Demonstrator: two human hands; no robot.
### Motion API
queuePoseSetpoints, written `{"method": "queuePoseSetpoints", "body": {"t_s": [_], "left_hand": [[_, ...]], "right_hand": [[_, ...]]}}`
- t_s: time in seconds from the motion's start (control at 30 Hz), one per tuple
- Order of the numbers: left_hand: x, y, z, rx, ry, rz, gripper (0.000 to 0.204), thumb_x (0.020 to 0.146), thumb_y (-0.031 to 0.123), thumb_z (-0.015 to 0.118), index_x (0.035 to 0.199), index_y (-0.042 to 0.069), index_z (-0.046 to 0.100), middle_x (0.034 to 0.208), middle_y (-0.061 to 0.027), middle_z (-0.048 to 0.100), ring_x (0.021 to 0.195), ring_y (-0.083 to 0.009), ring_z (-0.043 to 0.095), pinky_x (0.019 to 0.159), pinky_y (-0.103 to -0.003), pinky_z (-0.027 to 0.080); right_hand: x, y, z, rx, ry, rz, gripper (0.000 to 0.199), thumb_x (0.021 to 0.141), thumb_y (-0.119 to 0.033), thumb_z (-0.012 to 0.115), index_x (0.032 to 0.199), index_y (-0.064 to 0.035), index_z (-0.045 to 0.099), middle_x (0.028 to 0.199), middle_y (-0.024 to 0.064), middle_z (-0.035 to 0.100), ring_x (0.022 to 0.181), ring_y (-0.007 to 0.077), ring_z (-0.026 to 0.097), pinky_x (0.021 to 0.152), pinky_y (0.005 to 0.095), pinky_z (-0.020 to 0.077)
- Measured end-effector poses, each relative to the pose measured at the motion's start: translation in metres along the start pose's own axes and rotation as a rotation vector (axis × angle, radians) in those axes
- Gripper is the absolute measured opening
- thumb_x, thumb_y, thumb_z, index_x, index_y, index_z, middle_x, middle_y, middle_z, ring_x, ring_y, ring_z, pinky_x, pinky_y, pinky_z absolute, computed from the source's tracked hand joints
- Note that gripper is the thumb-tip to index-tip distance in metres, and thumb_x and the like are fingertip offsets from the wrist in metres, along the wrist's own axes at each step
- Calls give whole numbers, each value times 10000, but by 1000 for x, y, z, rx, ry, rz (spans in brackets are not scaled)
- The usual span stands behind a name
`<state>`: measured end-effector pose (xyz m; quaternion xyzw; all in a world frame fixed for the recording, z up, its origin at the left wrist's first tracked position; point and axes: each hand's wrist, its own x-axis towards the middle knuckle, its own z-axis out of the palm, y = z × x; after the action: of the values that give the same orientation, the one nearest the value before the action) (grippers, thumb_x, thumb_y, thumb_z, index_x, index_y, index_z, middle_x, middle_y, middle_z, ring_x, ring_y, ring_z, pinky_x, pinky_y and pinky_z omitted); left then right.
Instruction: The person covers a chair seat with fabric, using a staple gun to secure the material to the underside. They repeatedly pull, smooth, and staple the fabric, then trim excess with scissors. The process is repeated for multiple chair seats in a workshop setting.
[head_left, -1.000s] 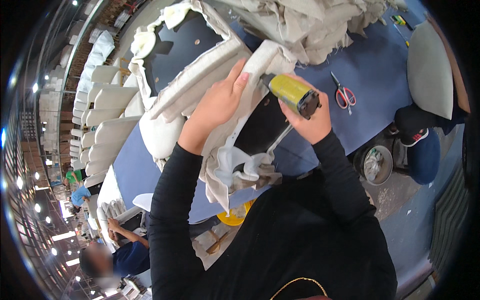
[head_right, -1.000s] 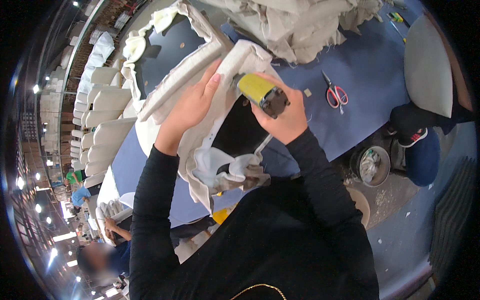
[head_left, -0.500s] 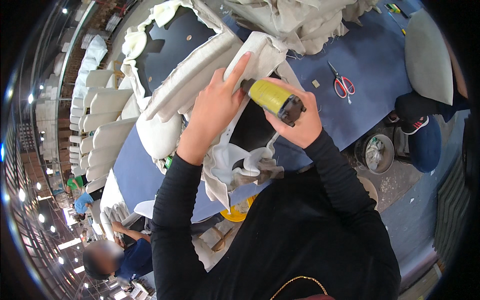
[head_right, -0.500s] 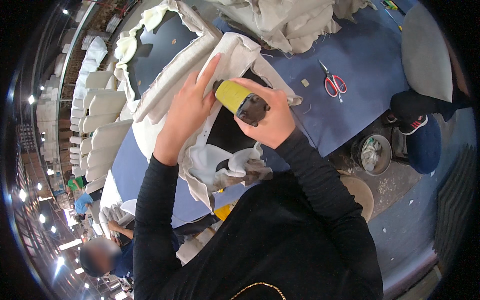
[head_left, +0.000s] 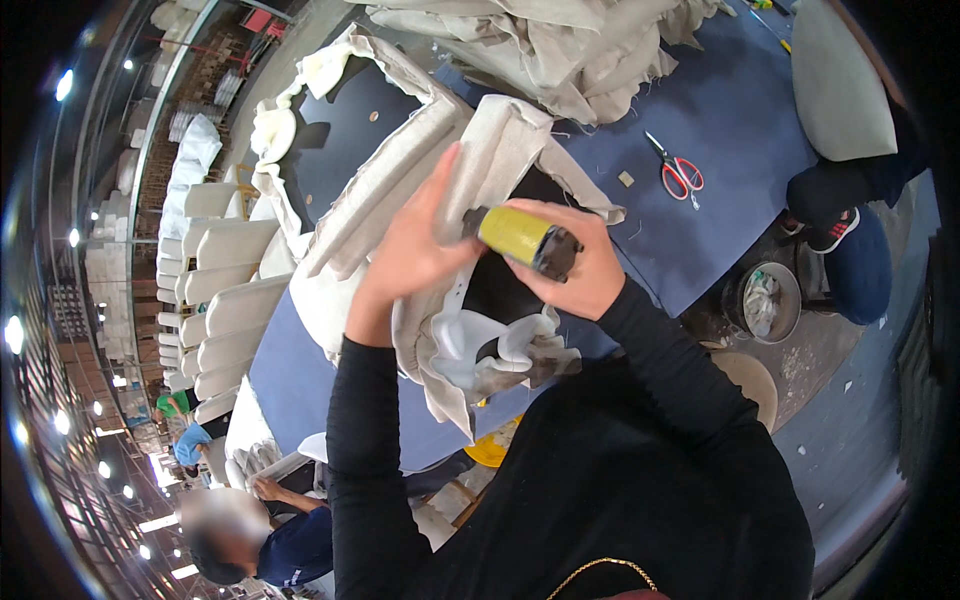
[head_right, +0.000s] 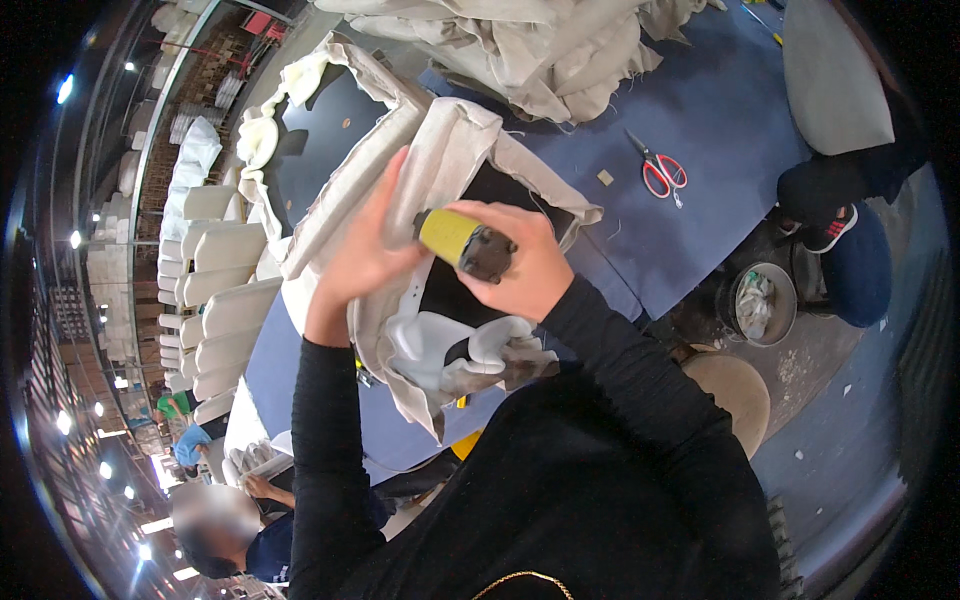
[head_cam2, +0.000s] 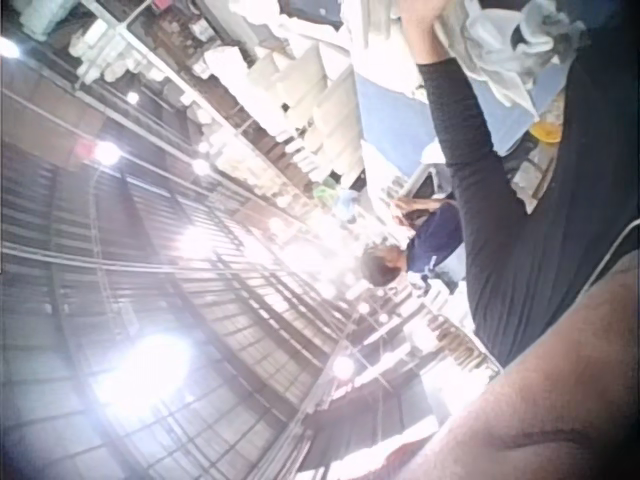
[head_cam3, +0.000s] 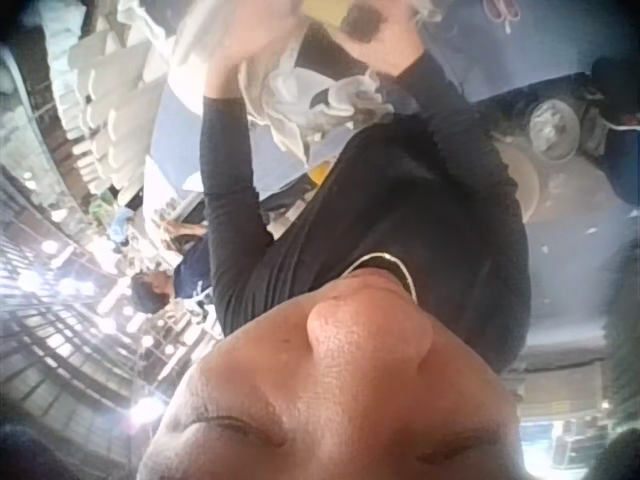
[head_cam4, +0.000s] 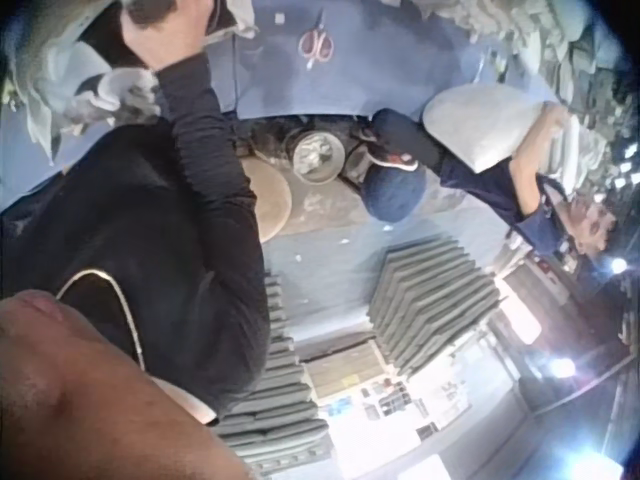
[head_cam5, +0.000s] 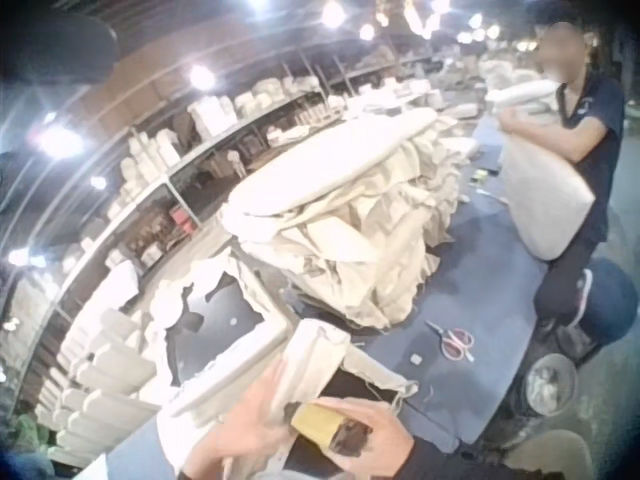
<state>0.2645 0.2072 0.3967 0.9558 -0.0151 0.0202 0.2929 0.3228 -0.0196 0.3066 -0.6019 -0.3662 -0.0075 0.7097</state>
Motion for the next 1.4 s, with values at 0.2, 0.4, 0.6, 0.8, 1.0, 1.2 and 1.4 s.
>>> {"method": "queuePoseSetpoints", "body": {"t_s": [0.2,0.4,0.6,0.8,1.0,1.2,1.4], "left_hand": [[-15,-34,4,-22,-25,-291,668,1200,519,303,1738,124,320,1608,-297,547,1477,-467,547,1221,-469,423],[-22,21,9,266,-10,-210,672,1128,262,568,1750,266,312,1508,-268,604,1364,-506,586,1149,-509,475],[-26,20,9,288,0,-176,875,992,93,688,1748,309,306,1395,-252,643,1249,-495,641,1064,-529,520],[-27,21,10,317,7,-187,874,994,86,683,1747,320,304,1421,-239,634,1260,-489,644,1077,-532,522],[-28,17,11,322,24,-148,834,1028,199,703,1736,378,299,1378,-260,615,1168,-522,688,978,-578,590],[-30,18,12,320,37,-154,833,1033,206,702,1734,402,296,1382,-260,615,1138,-530,699,973,-583,595],[-29,21,12,323,16,-175,877,1013,181,712,1740,401,273,1403,-276,605,1116,-533,709,975,-581,598]], "right_hand": [[-19,31,5,62,-16,358,539,894,-173,898,1360,-23,673,1238,139,747,1141,269,736,997,372,569],[-16,24,7,-4,-63,352,417,929,-268,880,1212,2,737,1125,132,808,1038,213,777,893,356,591],[-14,-10,8,-44,-119,214,328,844,-171,854,1111,-3,762,934,167,802,861,365,791,771,393,614],[-21,-22,8,-276,-38,99,347,827,-182,851,1108,-10,741,908,173,777,845,424,744,750,440,608],[-15,-17,6,-157,-118,184,565,827,-58,881,1354,1,687,1240,176,769,1136,343,758,1011,392,567],[-9,-22,5,-66,-65,70,604,836,53,792,1426,12,669,1317,163,774,1181,289,772,1059,366,561],[-14,-18,8,-5,-95,108,603,836,65,771,1428,22,669,1352,164,769,1233,248,756,1095,358,540]]}}
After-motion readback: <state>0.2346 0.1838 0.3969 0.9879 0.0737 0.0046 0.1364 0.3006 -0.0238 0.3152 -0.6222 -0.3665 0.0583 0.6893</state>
